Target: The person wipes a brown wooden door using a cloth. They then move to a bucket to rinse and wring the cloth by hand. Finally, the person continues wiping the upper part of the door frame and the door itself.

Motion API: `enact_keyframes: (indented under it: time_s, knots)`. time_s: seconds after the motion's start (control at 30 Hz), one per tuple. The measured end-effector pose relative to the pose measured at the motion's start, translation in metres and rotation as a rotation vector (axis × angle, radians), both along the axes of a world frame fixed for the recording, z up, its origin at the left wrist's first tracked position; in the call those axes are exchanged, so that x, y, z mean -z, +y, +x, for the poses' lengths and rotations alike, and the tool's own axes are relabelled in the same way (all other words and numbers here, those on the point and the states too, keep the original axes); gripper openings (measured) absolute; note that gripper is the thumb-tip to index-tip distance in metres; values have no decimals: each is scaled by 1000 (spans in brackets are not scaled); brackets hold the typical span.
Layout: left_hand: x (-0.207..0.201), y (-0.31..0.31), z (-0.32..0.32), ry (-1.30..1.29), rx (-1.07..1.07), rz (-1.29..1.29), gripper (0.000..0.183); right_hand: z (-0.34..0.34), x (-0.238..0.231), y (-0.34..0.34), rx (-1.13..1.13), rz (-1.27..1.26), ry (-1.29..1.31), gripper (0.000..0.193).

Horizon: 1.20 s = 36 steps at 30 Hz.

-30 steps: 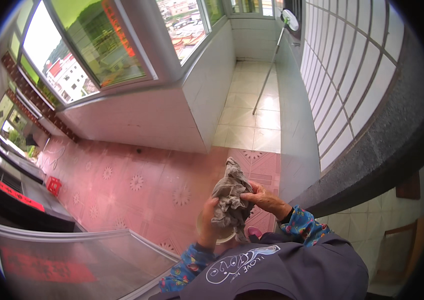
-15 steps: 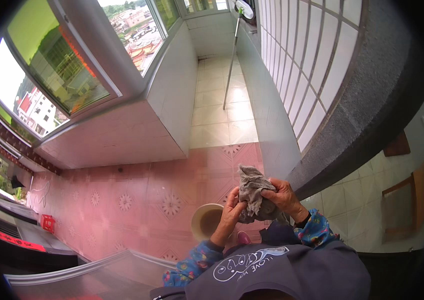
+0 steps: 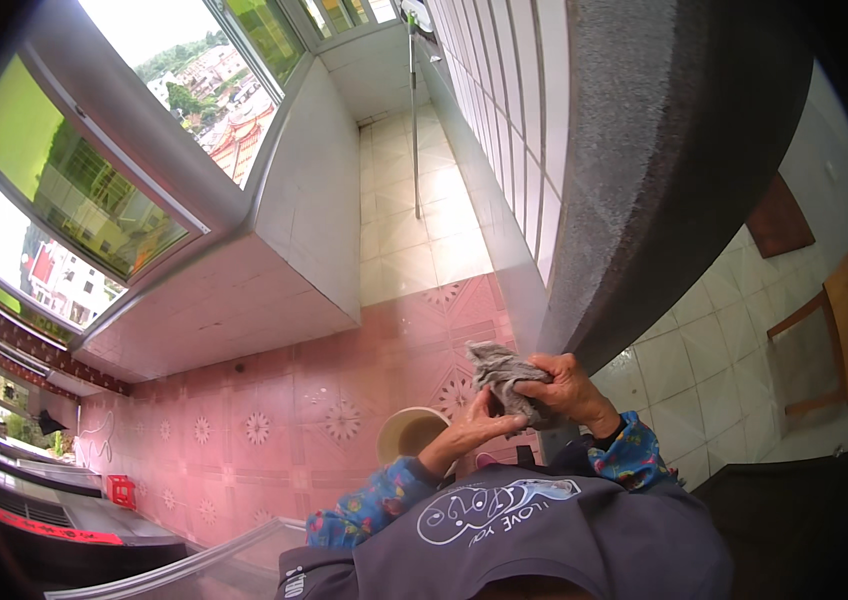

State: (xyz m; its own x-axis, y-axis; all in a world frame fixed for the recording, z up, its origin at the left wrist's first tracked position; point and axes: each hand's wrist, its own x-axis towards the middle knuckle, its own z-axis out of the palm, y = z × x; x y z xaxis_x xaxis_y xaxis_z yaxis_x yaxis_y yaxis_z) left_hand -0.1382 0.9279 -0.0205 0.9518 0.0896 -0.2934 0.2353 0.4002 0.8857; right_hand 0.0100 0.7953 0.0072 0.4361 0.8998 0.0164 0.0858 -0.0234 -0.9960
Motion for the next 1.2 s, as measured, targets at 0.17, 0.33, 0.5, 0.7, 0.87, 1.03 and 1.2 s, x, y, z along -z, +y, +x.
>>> enact_keyframes:
  time_s: [0.17, 0.33, 0.5, 0.7, 0.87, 1.03, 1.2]
  knots:
    - [4, -49, 56, -78, 83, 116, 80, 39, 1, -54, 105, 19, 138, 26]
    - [-32, -84, 101, 11, 248, 207, 75, 74, 6, -101, 228, -62, -15, 25]
    - [-51, -116, 132, 40, 276, 385, 62, 105, -2, -137, 249, -67, -133, 26]
    - [-27, -153, 164, -24, 144, 299, 57, 131, -6, -179, 291, -102, 18, 18]
    - [-38, -163, 202, -87, 112, 155, 51, 153, -8, -219, 351, 51, 171, 24]
    - [-55, -180, 230, -163, 154, -6, 45, 161, 25, -254, 392, 223, 268, 39]
    - [-66, -190, 238, -143, 289, 75, 45, 155, 45, -267, 737, 446, 479, 35]
